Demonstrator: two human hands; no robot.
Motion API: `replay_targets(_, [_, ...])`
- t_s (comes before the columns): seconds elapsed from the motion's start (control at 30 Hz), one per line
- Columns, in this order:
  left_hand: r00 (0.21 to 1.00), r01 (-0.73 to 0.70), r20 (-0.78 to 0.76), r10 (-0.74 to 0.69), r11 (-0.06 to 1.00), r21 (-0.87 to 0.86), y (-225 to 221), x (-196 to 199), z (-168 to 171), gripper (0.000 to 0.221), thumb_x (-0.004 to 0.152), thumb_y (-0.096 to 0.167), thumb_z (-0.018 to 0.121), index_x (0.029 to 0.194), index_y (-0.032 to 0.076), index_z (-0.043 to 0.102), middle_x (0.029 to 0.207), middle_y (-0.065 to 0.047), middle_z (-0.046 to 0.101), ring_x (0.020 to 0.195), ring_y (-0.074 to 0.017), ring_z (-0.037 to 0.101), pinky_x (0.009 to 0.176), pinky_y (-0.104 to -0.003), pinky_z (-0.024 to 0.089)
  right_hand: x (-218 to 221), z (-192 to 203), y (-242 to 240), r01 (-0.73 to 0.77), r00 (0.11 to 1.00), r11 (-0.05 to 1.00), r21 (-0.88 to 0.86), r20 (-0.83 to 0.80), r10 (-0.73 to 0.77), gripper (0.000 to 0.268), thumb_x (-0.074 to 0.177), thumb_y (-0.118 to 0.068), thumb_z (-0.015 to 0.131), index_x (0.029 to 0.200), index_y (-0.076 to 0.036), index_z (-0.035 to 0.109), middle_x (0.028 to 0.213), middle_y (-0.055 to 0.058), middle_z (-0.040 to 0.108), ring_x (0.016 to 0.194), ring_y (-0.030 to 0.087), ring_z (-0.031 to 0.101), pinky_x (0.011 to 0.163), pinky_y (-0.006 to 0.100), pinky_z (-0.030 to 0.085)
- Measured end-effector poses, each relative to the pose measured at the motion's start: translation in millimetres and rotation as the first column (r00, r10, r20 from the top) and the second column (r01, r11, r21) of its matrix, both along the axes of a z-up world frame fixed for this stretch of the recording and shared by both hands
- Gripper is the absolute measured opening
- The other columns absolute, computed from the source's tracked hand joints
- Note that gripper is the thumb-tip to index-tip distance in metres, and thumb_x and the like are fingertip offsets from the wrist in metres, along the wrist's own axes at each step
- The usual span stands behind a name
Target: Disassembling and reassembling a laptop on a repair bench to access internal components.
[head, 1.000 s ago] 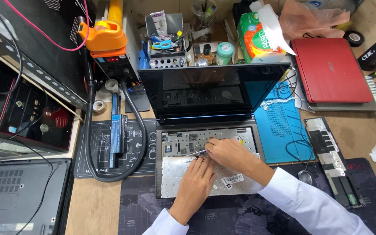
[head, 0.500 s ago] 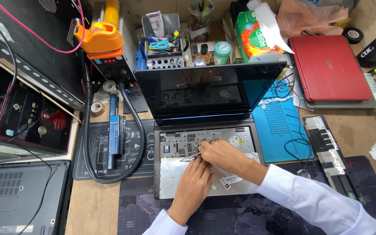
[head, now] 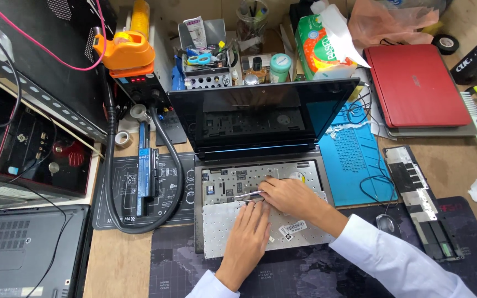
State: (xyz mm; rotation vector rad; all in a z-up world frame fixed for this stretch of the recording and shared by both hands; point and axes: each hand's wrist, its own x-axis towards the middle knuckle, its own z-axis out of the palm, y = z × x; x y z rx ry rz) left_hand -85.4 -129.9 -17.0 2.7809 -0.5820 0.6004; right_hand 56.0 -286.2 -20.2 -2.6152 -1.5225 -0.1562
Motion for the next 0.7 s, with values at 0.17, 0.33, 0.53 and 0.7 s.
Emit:
replay_targets(0.17, [1.0,-0.004,-0.001,0.004,1.0,0.001,-0.5,0.5,-1.9,0.043,0.102,0.019,0.056,0.139,-0.001,0.054,0.139,-0.021,0.054,0.133,-0.0359,0.049,0.114,-0.047,0.039,-4.4,17.6,0.0,0.088,0.982,0.993,0.076,-0.172,-0.074,0.018,0.106,-0.027,0.053,0.104,-0.01,0.059,0.091,0.004,0.064,0.059,0.023,0.064,0.044,0.037,0.053])
replay_targets(0.33, [1.0,0.014,-0.019,-0.015,0.996,-0.087,2.3,24.6,6.2,0.033,0.098,0.011,0.057,0.128,-0.002,0.056,0.137,-0.025,0.053,0.133,-0.0385,0.048,0.113,-0.049,0.04,-1.7,58.8,4.3,0.164,0.975,0.975,0.147,-0.175,-0.137,0.022,0.107,-0.033,0.05,0.1,-0.013,0.057,0.084,0.002,0.057,0.052,0.023,0.056,0.038,0.036,0.046])
replay_targets(0.53, [0.999,-0.037,0.017,0.038,0.998,-0.057,2.6,50.8,-4.4,0.031,0.096,0.009,0.062,0.124,0.013,0.047,0.129,-0.022,0.045,0.103,-0.0379,0.048,0.082,-0.048,0.048,20.3,106.1,6.6,0.22,0.974,0.895,0.389,-0.029,-0.227,0.017,0.105,-0.03,0.057,0.094,-0.018,0.056,0.065,-0.004,0.06,0.048,0.012,0.058,0.035,0.031,0.037])
replay_targets(0.7, [0.984,0.127,-0.065,-0.165,0.912,-0.39,14.3,44.7,27.3,0.029,0.103,0.015,0.059,0.131,0.021,0.053,0.14,-0.032,0.044,0.123,-0.0452,0.051,0.092,-0.054,0.047,36.9,150.6,7.7,0.304,0.92,0.774,0.556,0.04,-0.389,0.051,0.104,-0.023,0.069,0.15,-0.014,0.05,0.058,0.001,0.051,0.042,0.015,0.045,0.039,0.036,0.04])
